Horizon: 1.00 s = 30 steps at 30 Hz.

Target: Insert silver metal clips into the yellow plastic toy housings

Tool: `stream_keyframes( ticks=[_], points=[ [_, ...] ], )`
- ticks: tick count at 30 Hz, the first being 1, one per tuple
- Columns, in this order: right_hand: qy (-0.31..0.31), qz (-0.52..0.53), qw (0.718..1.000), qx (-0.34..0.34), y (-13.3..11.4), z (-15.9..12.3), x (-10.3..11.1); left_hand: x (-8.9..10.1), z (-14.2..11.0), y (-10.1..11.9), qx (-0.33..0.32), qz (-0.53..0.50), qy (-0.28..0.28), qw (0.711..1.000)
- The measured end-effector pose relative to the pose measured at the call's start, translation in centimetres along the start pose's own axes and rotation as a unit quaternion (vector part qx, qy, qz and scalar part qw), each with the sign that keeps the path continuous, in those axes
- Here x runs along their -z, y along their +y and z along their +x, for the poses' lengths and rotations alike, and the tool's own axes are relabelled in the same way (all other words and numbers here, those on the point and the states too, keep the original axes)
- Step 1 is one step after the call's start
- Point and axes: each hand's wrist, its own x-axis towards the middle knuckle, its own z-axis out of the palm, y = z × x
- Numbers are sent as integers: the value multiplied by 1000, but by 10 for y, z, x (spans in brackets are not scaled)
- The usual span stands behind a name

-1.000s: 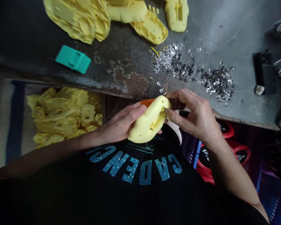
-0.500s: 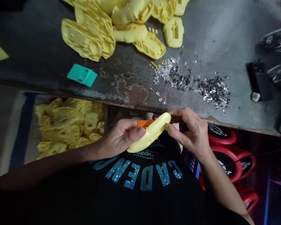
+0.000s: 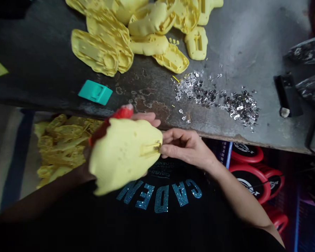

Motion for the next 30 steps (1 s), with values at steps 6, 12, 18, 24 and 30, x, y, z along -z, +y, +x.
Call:
stream_keyframes(
  ticks=[6,12,18,24,30],
  points=[
    [140,-562,811,83,-23,35,48,-8,10,-1,14,-183,145,972],
    [107,-659,741,70,-18,65,52,-8,9,-8,124,-299,135,936],
    [114,-345,925,112,-34,27,39,-16,12,-16,203,-385,51,899],
    [142,-205,953,171,-30,-7,15,-37,24,-15,224,-405,-41,886],
    [162,-251,938,179,-24,-14,21,-51,25,-13,245,-386,-57,888]
  ],
)
